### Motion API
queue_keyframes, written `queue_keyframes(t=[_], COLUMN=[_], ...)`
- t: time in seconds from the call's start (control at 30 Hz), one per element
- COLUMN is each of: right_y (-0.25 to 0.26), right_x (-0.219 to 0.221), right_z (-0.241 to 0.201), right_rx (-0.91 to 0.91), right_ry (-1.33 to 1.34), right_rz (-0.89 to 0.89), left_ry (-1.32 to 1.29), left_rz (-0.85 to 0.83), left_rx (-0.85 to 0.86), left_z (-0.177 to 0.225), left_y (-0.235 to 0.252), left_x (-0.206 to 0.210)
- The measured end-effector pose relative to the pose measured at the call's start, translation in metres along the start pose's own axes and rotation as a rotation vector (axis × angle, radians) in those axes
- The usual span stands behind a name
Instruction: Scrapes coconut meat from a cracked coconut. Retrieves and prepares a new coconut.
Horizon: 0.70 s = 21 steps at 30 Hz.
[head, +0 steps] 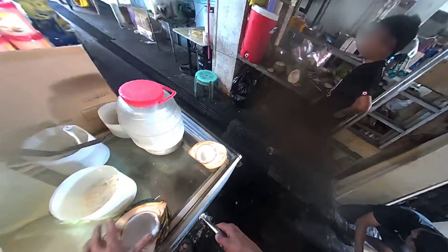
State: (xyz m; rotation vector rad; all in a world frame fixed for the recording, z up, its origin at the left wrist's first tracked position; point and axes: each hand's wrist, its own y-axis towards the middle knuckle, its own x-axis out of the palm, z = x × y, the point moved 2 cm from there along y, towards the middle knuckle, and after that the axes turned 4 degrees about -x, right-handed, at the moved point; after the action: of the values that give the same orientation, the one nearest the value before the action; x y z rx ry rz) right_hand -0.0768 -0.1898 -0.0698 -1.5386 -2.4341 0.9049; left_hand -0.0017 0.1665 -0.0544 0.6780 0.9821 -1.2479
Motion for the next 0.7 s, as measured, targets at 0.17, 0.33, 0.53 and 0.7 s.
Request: queue_keyframes(t=[0.17, 0.33, 0.53, 0.7], right_y=[0.002, 0.014, 0.063, 0.117], right_x=[0.011, 0.041, 0.092, 0.12], right_z=[-0.041, -0.088, -0.144, -0.167], right_rx=[-0.02, -0.047, 0.004, 0.176], right_ry=[-0.042, 0.098, -0.056, -0.053], right_rz=[0.136, -0.008, -0.233, -0.162], left_ry=[0.033, 0.103, 0.068, 0.066], left_rz=[-0.033, -0.207, -0.258, -0.312], left_rx=[0.008, -0.044, -0.067, -0.039], left_z=[0.012, -0.023, -0.037, -0.042], left_y=[0.006, 0.006, 0.016, 0.02], left_x=[0.003, 0.006, 0.004, 0.003])
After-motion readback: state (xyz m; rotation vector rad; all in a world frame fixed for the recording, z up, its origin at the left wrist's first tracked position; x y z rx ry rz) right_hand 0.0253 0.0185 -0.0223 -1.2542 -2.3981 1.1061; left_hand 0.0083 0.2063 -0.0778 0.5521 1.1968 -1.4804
